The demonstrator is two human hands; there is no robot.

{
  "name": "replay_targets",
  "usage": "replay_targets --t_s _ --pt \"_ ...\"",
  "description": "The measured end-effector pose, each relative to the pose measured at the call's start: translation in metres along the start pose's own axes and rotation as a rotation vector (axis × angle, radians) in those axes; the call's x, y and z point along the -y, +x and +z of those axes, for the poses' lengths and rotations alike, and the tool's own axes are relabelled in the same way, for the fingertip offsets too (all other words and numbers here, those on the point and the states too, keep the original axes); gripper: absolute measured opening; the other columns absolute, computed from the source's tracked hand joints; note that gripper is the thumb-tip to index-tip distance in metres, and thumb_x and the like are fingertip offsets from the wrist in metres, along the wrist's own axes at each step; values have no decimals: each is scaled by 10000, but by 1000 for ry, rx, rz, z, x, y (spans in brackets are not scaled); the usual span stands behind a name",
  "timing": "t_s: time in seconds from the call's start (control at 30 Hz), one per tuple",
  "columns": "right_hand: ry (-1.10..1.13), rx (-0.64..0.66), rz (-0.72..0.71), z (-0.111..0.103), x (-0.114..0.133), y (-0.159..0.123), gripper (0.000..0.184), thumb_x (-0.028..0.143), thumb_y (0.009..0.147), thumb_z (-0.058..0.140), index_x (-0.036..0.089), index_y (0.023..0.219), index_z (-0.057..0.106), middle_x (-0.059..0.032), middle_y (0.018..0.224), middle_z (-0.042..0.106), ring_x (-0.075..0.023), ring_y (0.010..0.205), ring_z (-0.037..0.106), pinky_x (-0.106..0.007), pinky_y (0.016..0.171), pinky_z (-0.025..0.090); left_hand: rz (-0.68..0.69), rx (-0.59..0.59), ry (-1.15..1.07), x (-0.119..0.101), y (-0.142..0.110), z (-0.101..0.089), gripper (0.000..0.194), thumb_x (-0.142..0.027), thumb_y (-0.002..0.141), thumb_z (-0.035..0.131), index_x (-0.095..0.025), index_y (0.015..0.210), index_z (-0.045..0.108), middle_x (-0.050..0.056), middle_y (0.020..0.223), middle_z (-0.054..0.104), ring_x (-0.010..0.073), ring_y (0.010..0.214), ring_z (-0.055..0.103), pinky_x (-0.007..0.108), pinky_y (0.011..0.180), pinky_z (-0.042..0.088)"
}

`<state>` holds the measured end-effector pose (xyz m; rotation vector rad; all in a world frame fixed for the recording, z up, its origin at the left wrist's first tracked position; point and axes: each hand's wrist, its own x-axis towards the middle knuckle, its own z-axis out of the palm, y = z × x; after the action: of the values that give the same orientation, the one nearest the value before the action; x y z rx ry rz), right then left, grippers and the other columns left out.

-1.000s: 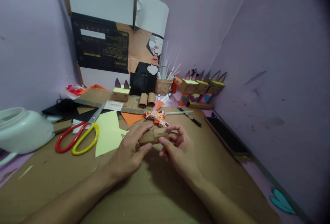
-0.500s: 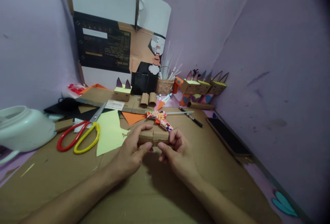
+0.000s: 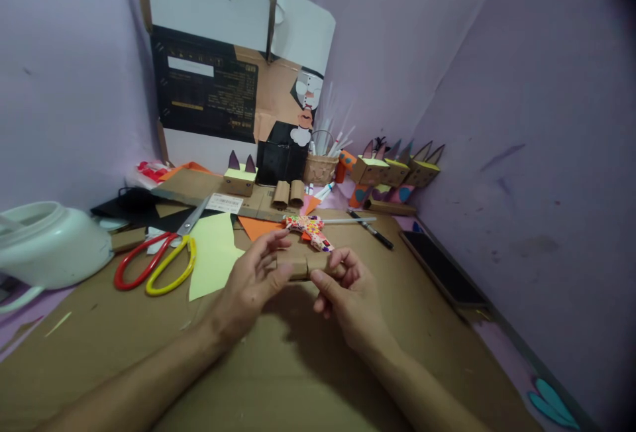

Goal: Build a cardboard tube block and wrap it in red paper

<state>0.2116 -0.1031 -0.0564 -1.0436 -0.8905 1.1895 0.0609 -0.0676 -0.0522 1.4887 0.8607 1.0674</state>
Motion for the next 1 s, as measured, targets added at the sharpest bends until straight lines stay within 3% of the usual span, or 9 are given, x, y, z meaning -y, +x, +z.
replay_targets --t_s 0.1,0.17,0.37,0.6,1.0 --pt "-19 29 -5 0 -2 -1 372 293 638 735 209 729 384 130 506 529 -43 297 521 -83 271 354 -229 21 -19 -1 1 0 481 -540 816 474 -149 1089 535 47 768 620 141 543 583 223 420 449" --pt "-41 43 -22 0 -3 -1 356 300 648 732 206 758 406 118 546 545 -46 316 534 -97 287 377 -262 69 4 -1 1 0 499 -568 836 410 -143 1062 540 -13 572 544 102 409 485 182 342 354" --pt "-72 42 -36 0 -1 -2 327 318 695 699 201 887 462 92 541 583 -56 323 532 -104 289 369 -221 57 54 -1 -1 -1 460 -561 859 380 -155 1014 532 -26 589 518 93 441 486 164 353 330" --pt "-57 5 -50 3 -1 -4 315 284 665 708 211 764 418 114 471 537 -50 298 495 -108 291 376 -153 111 114 -3 -5 4 420 -553 865 384 -192 1035 514 -51 548 504 96 412 449 194 381 341" --pt "-101 -5 -113 1 -6 -7 289 244 675 687 214 693 401 105 513 477 -49 355 495 -135 337 413 -74 108 201 1 -11 6 340 -482 896 375 -218 1067 508 -8 738 568 122 539 503 217 447 380"
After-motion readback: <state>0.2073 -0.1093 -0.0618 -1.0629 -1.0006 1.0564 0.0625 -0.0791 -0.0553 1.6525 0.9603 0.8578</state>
